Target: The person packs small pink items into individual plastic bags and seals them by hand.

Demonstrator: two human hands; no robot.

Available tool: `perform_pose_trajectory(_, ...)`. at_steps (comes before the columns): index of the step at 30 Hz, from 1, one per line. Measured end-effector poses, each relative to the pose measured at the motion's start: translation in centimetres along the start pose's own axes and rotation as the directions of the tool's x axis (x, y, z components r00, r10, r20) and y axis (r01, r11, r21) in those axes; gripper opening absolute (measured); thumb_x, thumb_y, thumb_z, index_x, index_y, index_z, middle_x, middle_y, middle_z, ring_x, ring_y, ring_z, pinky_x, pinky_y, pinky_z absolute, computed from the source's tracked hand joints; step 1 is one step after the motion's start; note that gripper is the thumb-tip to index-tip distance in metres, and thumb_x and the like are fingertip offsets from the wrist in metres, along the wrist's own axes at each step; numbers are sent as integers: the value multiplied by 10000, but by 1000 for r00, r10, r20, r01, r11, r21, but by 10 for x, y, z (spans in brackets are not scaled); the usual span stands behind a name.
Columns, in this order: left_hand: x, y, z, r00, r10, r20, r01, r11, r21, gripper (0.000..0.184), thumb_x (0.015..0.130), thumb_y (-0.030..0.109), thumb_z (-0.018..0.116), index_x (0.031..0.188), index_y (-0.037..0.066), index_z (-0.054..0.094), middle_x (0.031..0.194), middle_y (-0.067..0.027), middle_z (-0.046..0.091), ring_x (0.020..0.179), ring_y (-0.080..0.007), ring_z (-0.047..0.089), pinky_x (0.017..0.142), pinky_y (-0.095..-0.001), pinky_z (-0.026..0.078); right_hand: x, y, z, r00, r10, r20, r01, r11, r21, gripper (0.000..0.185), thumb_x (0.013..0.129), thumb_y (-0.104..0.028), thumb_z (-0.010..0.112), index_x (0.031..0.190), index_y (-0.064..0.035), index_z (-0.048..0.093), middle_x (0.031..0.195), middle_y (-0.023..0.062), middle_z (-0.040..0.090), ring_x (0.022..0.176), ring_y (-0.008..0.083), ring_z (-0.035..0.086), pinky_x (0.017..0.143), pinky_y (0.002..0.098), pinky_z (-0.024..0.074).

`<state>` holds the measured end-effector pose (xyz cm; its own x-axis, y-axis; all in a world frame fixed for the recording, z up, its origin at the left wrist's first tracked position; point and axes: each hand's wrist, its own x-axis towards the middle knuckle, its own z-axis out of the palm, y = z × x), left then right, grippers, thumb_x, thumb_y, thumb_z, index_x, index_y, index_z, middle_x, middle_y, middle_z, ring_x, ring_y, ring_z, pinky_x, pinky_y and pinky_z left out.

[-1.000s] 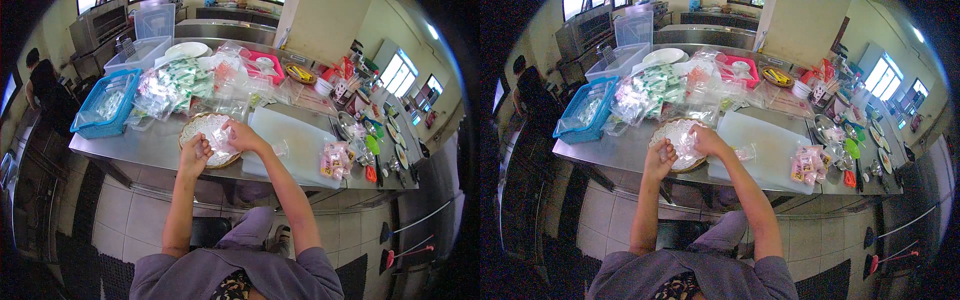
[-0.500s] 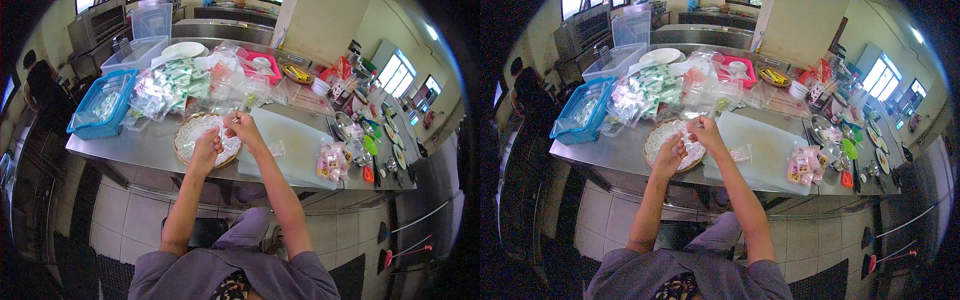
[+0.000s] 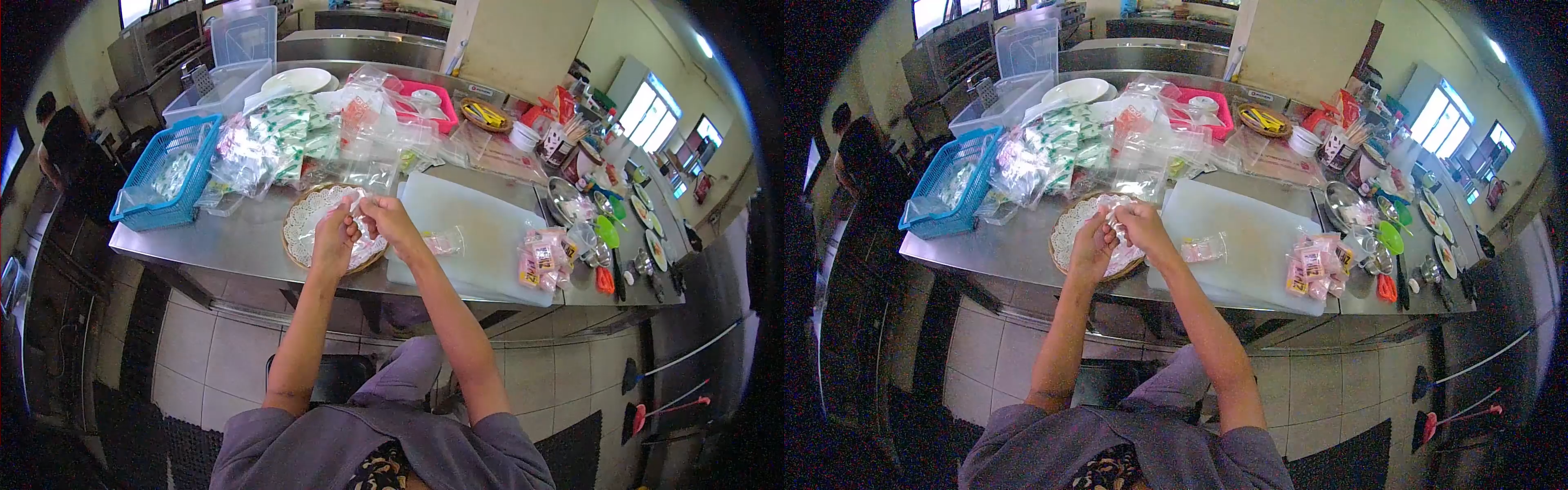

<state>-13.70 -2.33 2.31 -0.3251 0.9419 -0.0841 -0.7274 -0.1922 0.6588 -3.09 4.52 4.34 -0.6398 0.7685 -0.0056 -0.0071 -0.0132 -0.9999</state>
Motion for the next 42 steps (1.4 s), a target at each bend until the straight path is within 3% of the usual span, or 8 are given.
perform_pose_trajectory(7,-8,-5,12,994,109,-14,-108,990,92,255,920,216,461,1030,14,569,695,16,499,583,-74,438,515,-244,403,-14,-5,6,1000,2,7,-1,992,-127,229,847,-239,603,751,-31,598,629,8,560,501,55,481,453,202,389)
perform_pose_trajectory(10,-1,-11,8,992,102,-71,-98,993,63,273,926,218,441,1047,6,563,744,4,519,605,-85,452,530,-250,406,-16,-4,2,999,-30,29,30,1000,4,159,827,-173,629,799,-22,592,681,15,580,536,61,509,482,207,425)
perform_pose_trajectory(13,-5,-9,7,991,129,45,-130,991,28,277,933,244,420,1058,17,517,899,-59,562,779,-142,549,567,-293,434,-26,-8,1,998,-67,-23,70,983,170,148,810,-144,642,855,-15,584,731,19,594,575,67,530,511,208,445)
perform_pose_trajectory(25,-1,-8,1,996,-1,93,14,990,-138,196,908,210,435,816,52,507,752,-55,525,684,-187,509,632,-306,433,-28,-16,-16,978,-167,-124,160,985,-68,136,810,-163,635,843,-33,609,720,-1,592,591,59,516,535,205,420)
perform_pose_trajectory(31,-7,-4,13,974,-199,110,213,968,-136,348,905,392,447,856,58,536,795,-64,555,680,-177,513,624,-303,441,-27,-26,-19,946,-313,-88,257,885,-389,185,812,-165,622,874,10,622,700,18,609,570,51,493,522,209,411)
perform_pose_trajectory(34,-14,-2,24,982,-173,76,184,966,-184,457,882,503,434,881,59,540,805,-57,557,682,-167,513,617,-285,437,-33,-30,-15,932,-353,-82,272,830,-487,184,805,-145,626,877,25,623,700,37,623,592,54,538,534,212,436)
perform_pose_trajectory(40,-14,-5,25,974,-190,121,217,934,-284,430,888,476,445,907,53,524,764,-44,547,664,-154,508,598,-268,436,-24,-13,-17,960,-270,-71,228,905,-360,156,793,-82,622,890,32,579,753,60,638,663,102,620,556,235,481)
perform_pose_trajectory(42,-13,-8,29,985,-154,77,164,976,-147,336,898,385,467,898,54,519,751,-51,544,651,-156,505,589,-277,438,-22,-11,-16,961,-271,-59,234,905,-354,149,801,-78,604,898,28,564,753,61,629,634,103,604,537,237,474)
